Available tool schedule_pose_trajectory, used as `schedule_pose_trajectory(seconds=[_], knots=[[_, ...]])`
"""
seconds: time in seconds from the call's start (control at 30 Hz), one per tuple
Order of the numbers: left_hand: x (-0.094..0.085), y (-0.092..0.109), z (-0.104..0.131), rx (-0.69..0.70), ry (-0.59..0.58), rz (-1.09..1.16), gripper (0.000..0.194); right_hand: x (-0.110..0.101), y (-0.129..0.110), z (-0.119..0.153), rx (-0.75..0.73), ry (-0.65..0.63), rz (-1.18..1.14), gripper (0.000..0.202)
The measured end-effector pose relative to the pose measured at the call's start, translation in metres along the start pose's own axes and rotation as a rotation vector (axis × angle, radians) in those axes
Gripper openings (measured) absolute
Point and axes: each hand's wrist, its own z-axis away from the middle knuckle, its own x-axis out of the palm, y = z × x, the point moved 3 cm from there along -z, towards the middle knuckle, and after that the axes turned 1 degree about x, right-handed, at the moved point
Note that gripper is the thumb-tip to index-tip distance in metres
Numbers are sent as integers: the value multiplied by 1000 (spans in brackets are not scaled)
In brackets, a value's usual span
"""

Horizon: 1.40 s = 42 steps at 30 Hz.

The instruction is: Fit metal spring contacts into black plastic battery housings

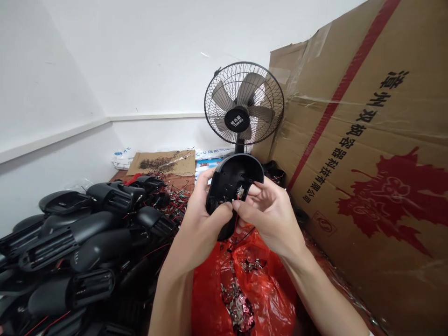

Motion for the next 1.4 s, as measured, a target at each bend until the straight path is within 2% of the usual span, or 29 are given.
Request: schedule_pose_trajectory(seconds=[0.33,0.57,0.7,0.83,0.97,1.4], knots=[[0,4,-1,1,-14,-34,38,3,2,-1,9,28,-18,26],[-5,-9,2,-50,-82,193,46,1,5,-3,-10,19,4,27],[-6,-7,3,-18,-62,121,47,3,5,-2,3,22,-12,29],[-4,-4,2,-4,-98,95,52,4,5,-2,-1,25,-17,28],[-4,-3,2,35,-95,60,46,3,7,-2,15,20,-41,29],[-6,-2,2,72,-84,11,43,6,6,-5,-19,-14,-64,27]])
